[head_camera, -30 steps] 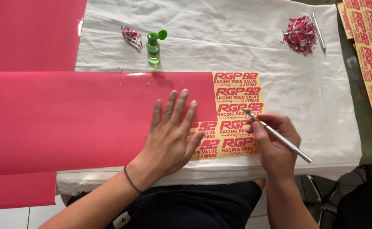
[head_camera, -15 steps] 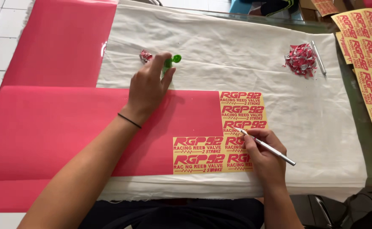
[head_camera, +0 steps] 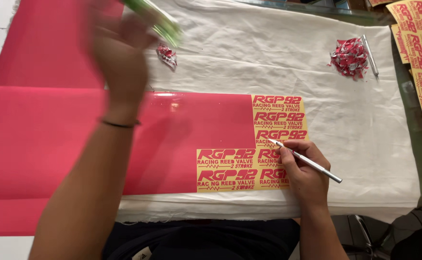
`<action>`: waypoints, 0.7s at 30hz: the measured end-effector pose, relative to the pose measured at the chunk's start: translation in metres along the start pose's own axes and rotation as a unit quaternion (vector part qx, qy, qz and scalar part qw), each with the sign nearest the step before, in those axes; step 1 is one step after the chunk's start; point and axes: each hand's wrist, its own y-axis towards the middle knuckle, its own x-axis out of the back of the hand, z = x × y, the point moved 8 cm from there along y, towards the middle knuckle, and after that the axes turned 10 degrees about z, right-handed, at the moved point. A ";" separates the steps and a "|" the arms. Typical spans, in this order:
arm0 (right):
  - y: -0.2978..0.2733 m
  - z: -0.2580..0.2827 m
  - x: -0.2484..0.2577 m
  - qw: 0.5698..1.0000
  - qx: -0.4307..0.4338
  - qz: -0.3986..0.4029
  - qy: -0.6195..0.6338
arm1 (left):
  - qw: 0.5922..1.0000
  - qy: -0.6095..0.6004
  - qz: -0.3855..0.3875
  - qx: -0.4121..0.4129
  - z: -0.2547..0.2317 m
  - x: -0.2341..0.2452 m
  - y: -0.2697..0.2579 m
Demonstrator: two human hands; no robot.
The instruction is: The person uses a silver craft knife to carefully cut around the edges of red and yellow text stickers on a pink vinyl sheet. They peel away the excess vinyl material from around the letters and place the scraps on the table.
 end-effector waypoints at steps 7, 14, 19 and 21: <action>0.003 0.005 -0.002 1.000 0.003 0.001 -0.001 | 0.984 -0.114 0.081 0.111 -0.023 -0.032 -0.037; 0.000 0.003 0.000 1.000 0.022 -0.006 0.011 | 0.913 0.211 0.317 -0.144 0.004 -0.081 -0.064; -0.002 0.009 0.002 0.998 0.044 -0.006 0.048 | 0.918 0.235 0.310 -0.077 0.026 -0.074 -0.071; -0.005 0.028 0.001 0.989 0.133 0.037 0.061 | 0.919 0.228 0.311 -0.079 0.016 -0.072 -0.071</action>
